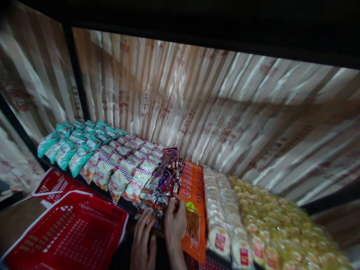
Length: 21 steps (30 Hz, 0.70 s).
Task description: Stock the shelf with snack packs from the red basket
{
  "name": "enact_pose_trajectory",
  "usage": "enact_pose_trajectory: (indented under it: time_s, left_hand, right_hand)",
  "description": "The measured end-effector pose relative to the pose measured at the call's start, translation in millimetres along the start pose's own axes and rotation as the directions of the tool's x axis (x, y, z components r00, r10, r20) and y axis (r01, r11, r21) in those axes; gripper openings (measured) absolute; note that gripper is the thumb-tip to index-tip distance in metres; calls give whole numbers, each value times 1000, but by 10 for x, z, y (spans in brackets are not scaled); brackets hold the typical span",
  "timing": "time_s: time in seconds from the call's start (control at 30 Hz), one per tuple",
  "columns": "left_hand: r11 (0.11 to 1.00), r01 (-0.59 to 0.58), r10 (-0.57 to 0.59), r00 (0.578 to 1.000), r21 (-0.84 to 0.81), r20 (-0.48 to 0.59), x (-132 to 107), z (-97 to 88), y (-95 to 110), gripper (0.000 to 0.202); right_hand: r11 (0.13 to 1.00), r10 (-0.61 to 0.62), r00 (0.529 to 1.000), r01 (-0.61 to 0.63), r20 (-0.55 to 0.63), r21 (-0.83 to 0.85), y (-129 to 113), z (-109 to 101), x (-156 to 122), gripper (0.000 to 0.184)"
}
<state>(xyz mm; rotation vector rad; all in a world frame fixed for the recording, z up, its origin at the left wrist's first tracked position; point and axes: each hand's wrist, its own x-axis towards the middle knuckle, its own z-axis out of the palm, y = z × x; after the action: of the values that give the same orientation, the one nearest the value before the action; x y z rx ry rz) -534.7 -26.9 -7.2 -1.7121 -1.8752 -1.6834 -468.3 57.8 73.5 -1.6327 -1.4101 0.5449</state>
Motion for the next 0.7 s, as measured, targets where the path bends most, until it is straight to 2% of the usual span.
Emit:
enact_pose_trajectory:
  time_s: [0.13,0.27,0.47,0.7]
  left_hand:
    - [1000,-3,3,1000,-14,-16,-81,72,-21,38]
    - [999,17,-17,1000,-36,-12,-161,101,57,37]
    - [996,-27,29,999,-91,27,-279,47,212,36]
    - [984,0,18,995,-180,101,-384,-97,227,40]
  right_hand:
    - [1000,-6,1000,6,9,14,54,-7,-91,50]
    - [999,-10,1000,11,-11,45,120,-23,-154,49]
    - [995,-32,996,40,-86,87,293,-96,-299,46]
    - [988,-25,997,36,-73,152,318,-139,-518,43]
